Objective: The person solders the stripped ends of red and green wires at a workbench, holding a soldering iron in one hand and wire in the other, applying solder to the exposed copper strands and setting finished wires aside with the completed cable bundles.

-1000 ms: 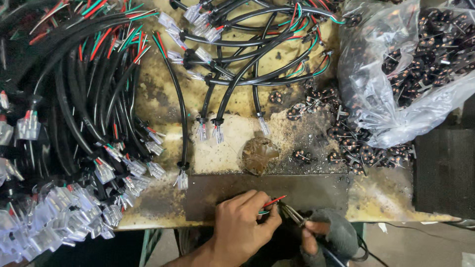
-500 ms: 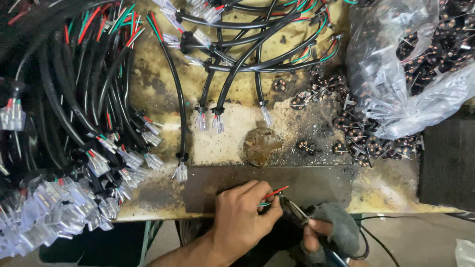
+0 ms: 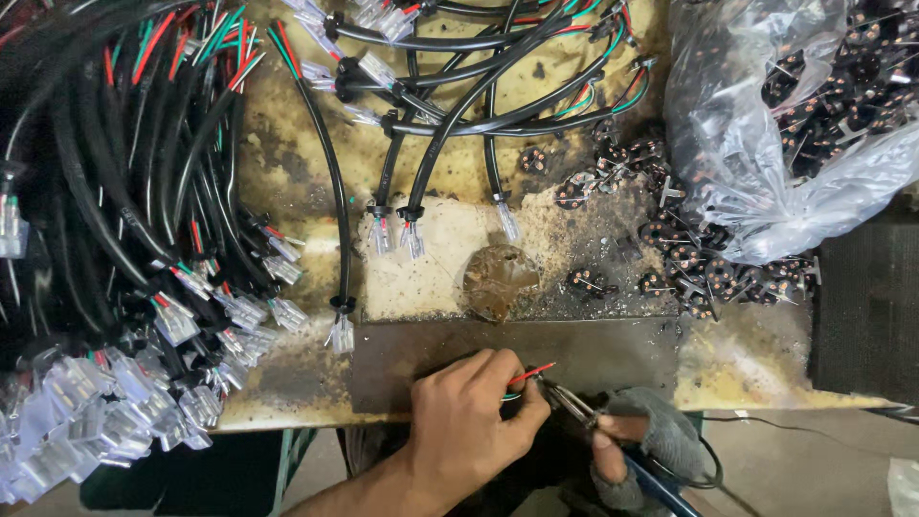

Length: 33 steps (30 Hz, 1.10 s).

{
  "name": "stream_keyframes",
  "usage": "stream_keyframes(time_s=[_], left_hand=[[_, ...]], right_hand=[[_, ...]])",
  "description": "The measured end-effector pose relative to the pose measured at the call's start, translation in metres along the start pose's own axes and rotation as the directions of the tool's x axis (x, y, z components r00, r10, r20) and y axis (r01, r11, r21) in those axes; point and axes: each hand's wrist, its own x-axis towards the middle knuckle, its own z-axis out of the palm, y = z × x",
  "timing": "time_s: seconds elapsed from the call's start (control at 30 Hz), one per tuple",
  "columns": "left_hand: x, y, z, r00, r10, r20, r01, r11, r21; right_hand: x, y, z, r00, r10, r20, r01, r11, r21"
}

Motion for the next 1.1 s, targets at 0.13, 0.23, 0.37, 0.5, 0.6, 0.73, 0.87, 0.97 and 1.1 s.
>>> stream_keyframes(time_s=[0.13, 0.23, 0.37, 0.5, 0.6, 0.73, 0.87, 0.97, 1.1], left_hand=[[0.002, 0.001, 0.000, 1.000, 0.016, 0.004, -0.016, 1.000, 0.015], [0.002, 0.001, -0.001, 1.000, 0.001, 0.026, -0.001, 1.000, -0.005], [0.000, 0.000, 0.001, 1.000, 0.013, 0.005, -0.013, 1.000, 0.003], [0.000, 0.000, 0.003, 1.000, -0.001, -0.007, 0.001, 1.000, 0.012], [0.001, 0.001, 0.002, 1.000, -0.018, 0.016, 0.019, 0.999, -0.030], [0.001, 0.001, 0.001, 1.000, 0.007, 0.019, -0.006, 1.000, -0.016], [0.000, -0.003, -0.001, 0.997, -0.013, 0.077, 0.013, 1.000, 0.001], [0.001, -0.004, -0.001, 0.995, -0.014, 0.098, 0.015, 1.000, -0.008], [0.003, 0.001, -0.007, 0.999, 0.032, 0.011, -0.030, 0.991, -0.129]], right_hand=[[0.000, 0.015, 0.001, 0.248, -0.944, 0.218, 0.779, 0.060, -0.624], [-0.001, 0.020, -0.008, 0.991, 0.128, 0.045, -0.134, 0.972, 0.194], [-0.005, 0.026, -0.008, 0.784, -0.613, 0.094, 0.609, 0.732, -0.305], [-0.006, 0.038, 0.014, 0.721, -0.624, -0.299, 0.567, 0.781, -0.262], [-0.001, 0.030, 0.026, 0.549, -0.817, -0.178, 0.742, 0.574, -0.345], [0.009, -0.008, 0.033, 0.680, -0.714, -0.167, 0.681, 0.700, -0.216], [0.022, -0.029, 0.056, 0.595, -0.784, -0.174, 0.803, 0.587, 0.100], [0.033, -0.022, 0.064, 0.844, -0.528, -0.095, 0.401, 0.503, 0.765], [0.039, -0.003, 0.049, 0.671, -0.719, -0.183, 0.725, 0.584, 0.366]])
